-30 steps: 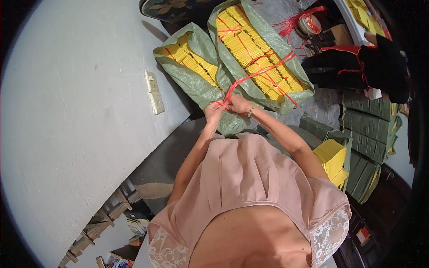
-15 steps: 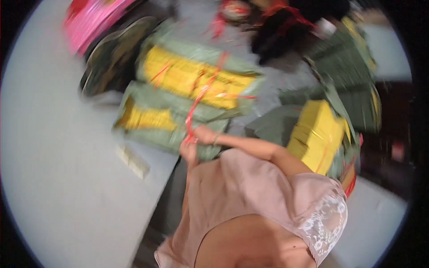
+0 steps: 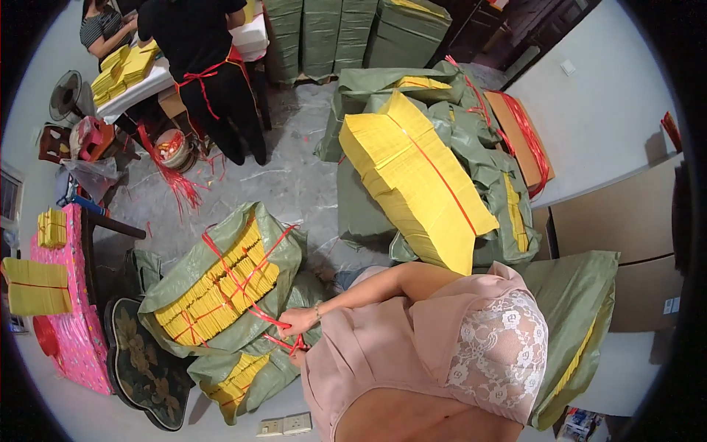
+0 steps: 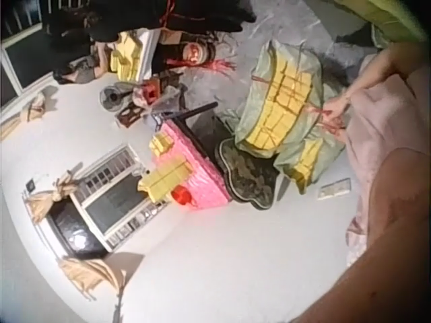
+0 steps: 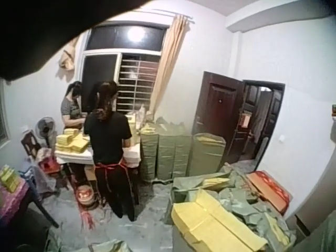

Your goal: Tying bundles of yellow paper with red plastic straps.

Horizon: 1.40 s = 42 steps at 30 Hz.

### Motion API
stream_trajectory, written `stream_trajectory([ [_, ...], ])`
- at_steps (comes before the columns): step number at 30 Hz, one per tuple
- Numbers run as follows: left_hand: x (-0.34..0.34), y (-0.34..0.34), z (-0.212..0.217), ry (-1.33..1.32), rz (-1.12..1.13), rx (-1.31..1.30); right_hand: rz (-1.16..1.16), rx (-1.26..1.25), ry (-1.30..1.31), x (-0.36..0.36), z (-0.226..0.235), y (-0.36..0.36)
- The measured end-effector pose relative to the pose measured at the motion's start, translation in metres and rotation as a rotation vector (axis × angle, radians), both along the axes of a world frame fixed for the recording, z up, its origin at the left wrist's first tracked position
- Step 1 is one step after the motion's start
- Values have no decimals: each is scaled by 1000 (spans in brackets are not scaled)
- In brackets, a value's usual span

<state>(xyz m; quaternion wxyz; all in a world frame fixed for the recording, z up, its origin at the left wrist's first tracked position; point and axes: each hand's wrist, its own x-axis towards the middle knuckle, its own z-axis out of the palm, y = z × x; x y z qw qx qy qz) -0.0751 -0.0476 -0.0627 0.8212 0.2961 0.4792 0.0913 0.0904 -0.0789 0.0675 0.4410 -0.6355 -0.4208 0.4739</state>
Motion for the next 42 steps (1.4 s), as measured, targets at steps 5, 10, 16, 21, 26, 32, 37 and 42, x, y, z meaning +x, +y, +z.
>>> stream_trajectory([
  [5,-16,1,25,54,67,-185,19,37,173,0,0,-2],
  [10,14,-19,103,203,295,94,-112,-233,331,41,16,-3],
  [16,-6,-8,123,92,350,-255,-432,-139,591,78,6,6],
  [21,-33,-26,121,45,426,-348,-470,-47,711,93,40,22],
  [26,-39,-33,132,113,280,17,-494,0,719,116,68,31],
  [32,-27,-59,150,-143,936,-232,-434,-132,438,130,79,29],
  [37,-41,-63,170,-336,1126,-117,-220,-177,-13,123,69,14],
  [42,-62,-56,220,-211,1002,127,403,92,-431,68,95,13],
])
